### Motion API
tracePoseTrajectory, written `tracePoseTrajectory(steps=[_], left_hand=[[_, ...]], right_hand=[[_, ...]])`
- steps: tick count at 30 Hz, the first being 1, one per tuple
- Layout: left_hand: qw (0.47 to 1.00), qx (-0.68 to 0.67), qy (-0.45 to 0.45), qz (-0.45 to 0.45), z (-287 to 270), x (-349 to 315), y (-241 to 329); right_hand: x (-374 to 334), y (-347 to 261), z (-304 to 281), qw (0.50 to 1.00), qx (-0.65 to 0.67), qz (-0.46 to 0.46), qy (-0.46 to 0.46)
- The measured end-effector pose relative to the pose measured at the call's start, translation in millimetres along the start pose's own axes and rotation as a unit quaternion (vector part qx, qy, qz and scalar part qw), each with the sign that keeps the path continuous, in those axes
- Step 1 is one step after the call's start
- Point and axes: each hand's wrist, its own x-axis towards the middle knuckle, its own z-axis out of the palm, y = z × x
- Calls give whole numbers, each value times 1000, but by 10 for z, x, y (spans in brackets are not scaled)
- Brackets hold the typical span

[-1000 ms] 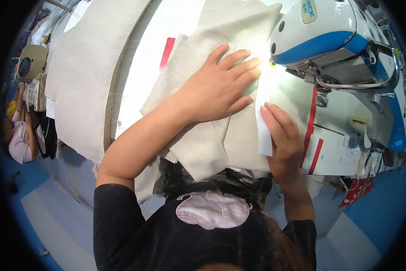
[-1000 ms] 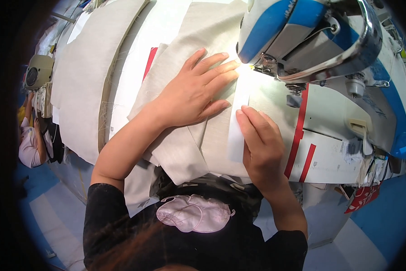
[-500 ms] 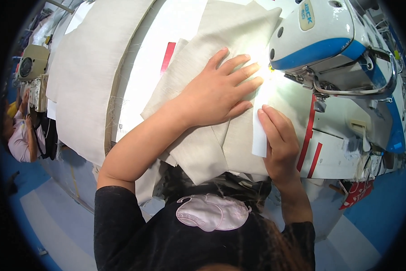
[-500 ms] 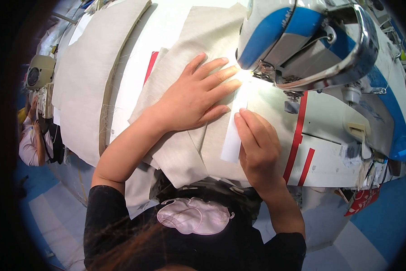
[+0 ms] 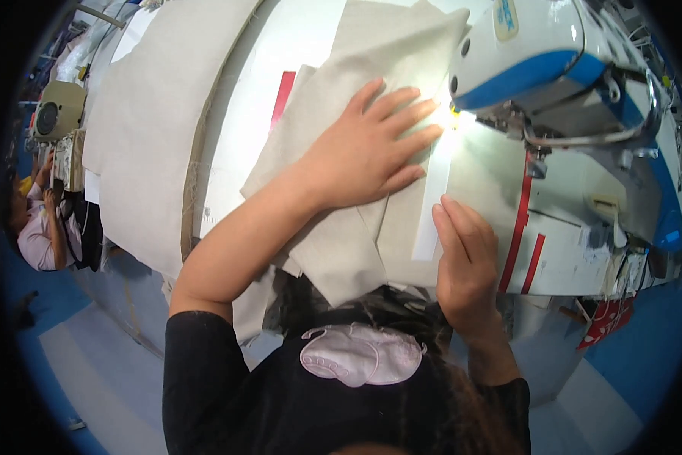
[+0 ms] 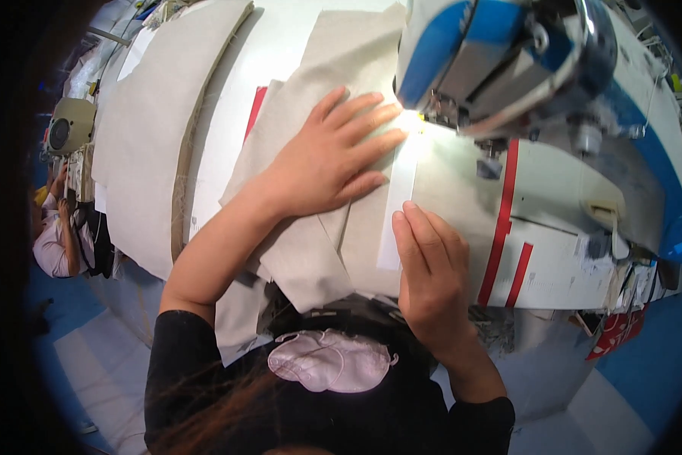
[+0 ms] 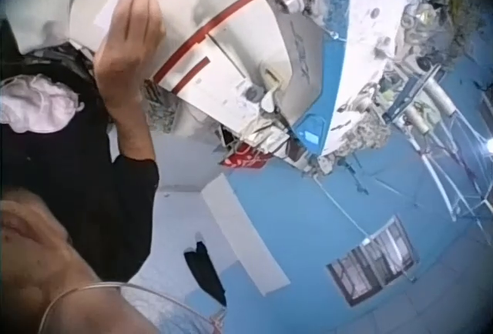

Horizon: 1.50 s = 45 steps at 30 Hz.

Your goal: Attaching small white labels to fabric pieces using an industrial sewing machine.

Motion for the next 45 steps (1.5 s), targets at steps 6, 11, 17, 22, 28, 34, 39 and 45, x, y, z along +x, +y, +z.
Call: tracePoseTrajectory(steps=[6,11,17,22,28,34,39,45], left_hand=[[999,1,36,12,-43,-9,-27],[999,-34,-3,12,-264,-241,319],[996,-37,-73,39,-211,-635,597],[997,-21,-62,49,-174,-677,605],[996,-4,-75,42,-169,-675,604],[995,1,-86,42,-187,-664,626],[995,8,-91,37,-192,-659,648],[995,8,-91,26,-189,-666,669]], right_hand=[[-263,-163,37,1000,-18,22,5],[-339,-136,134,999,-21,17,46],[-612,-178,9,997,15,24,69],[-807,-264,-83,998,14,31,53],[-837,-350,-55,998,22,32,59],[-824,-294,18,998,7,21,51],[-841,-260,14,998,9,17,56],[-842,-232,-17,998,18,25,49]])
